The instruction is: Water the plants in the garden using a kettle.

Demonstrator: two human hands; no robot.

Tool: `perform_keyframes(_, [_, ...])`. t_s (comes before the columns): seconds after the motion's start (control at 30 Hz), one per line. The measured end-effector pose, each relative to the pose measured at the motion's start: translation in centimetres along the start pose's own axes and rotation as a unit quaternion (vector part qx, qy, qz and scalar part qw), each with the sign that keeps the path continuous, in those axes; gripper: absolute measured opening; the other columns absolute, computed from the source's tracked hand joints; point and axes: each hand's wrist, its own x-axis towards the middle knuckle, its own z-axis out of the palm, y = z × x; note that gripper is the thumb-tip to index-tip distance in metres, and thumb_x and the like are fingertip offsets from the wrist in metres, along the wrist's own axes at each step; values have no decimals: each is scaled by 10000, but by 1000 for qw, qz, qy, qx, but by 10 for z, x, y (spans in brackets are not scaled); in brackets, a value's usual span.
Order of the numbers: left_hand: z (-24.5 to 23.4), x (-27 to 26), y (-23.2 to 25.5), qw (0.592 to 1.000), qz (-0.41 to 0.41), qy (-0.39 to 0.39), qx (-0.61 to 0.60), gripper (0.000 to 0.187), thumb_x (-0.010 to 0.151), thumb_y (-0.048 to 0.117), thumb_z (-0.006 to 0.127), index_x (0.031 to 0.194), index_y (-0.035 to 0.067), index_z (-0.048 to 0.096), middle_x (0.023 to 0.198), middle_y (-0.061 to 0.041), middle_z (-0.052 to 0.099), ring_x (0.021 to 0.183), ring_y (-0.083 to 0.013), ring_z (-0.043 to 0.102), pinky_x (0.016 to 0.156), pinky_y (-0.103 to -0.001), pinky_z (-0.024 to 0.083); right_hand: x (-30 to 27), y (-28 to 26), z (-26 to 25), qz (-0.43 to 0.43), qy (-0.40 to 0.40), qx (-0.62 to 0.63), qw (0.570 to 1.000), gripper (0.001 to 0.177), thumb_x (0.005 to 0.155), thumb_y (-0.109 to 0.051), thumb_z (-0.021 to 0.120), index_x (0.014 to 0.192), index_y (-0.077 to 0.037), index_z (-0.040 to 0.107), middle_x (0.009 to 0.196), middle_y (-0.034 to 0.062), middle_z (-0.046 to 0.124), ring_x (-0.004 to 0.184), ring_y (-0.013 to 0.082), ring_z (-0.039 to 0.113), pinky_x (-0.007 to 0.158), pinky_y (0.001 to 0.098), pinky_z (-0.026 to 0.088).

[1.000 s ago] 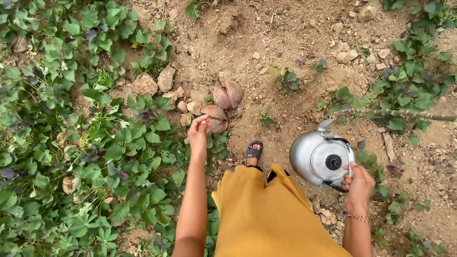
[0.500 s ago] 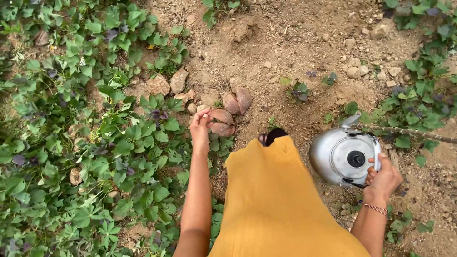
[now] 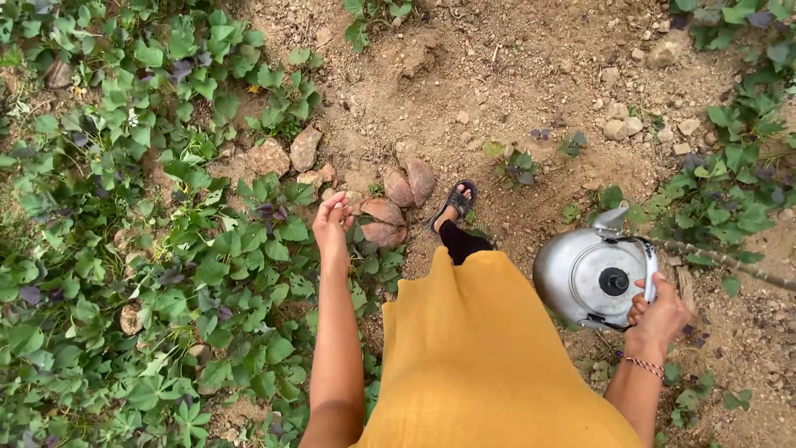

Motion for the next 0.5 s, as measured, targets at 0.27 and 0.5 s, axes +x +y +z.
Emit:
perform_keyframes(0.27, [46,63,37,999,16,-33,3,239,1048,136,534,1229,85,682,1155,-17,704,989,-107,656,865,-283,543,33,-17,44,45,7,-10,999,281,1039,-272,620,880,-41,631,567,-38,422,441,65,310,424,256,197])
perform_keyframes(0.5, [81,98,89,1000,-6,-2,13,258,1045,145,526,1245,105,684,1165,-13,708,999,-109,663,865,-280,542,68,-57,120,20,-12,-40,999,258,1024,-238,638,862,-37,627,582,-35,430,461,64,340,433,251,202])
